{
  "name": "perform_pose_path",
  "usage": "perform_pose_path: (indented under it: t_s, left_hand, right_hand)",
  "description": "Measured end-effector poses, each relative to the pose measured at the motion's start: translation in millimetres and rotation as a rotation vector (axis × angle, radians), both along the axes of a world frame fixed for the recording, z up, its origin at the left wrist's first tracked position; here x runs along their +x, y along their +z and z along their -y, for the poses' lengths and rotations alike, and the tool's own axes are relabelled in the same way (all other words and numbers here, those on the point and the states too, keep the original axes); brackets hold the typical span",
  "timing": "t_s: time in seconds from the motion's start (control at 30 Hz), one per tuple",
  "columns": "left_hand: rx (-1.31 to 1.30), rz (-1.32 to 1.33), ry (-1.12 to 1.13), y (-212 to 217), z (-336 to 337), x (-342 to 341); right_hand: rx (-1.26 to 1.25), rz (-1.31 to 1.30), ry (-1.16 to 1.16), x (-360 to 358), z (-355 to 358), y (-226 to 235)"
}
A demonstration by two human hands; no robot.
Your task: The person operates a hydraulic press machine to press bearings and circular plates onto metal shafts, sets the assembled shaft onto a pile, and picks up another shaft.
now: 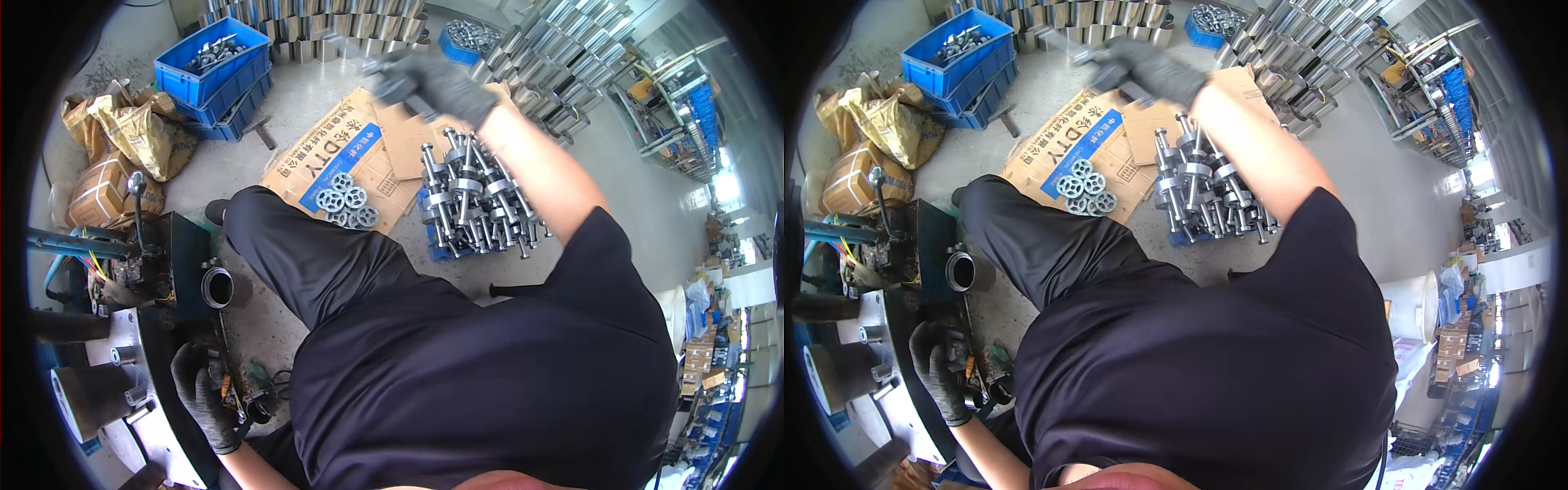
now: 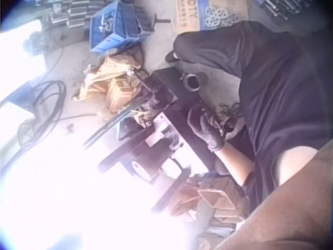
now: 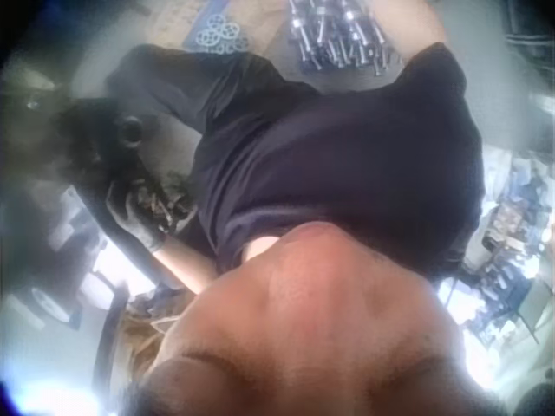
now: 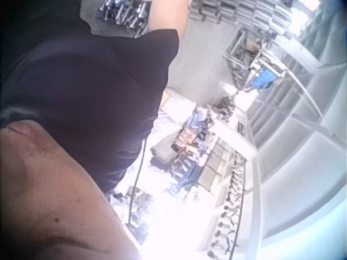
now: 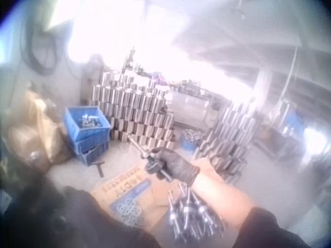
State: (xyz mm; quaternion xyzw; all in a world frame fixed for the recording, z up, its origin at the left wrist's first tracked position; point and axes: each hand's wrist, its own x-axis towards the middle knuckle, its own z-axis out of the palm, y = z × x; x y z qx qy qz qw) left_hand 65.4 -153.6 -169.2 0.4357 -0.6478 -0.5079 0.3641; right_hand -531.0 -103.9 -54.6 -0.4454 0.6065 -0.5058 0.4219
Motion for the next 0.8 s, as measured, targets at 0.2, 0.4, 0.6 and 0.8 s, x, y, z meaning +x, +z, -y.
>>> perform_pose_path:
  t_s: [0.2,0.4,0.6,0.8]
  left_hand:
    - [0.002,0.031,-0.07,8.3,-6.9,-8.9]
    - [0.046,0.023,-0.1,6.3,-14.0,-6.2]
    - [0.088,-0.015,-0.101,-2.6,-9.5,-9.9]
    - [0.068,0.019,-0.049,8.3,-7.9,-3.6]
  right_hand:
    - [0.278,-0.51,-0.602,-156.0,-153.4,38.3]
    - [0.745,-0.491,-0.95,-194.8,-275.7,3.0]
    - [1.085,-0.061,-0.614,-196.0,-338.2,-34.7]
    - [1.311,-0.438,-0.777,-207.9,-300.3,-63.8]
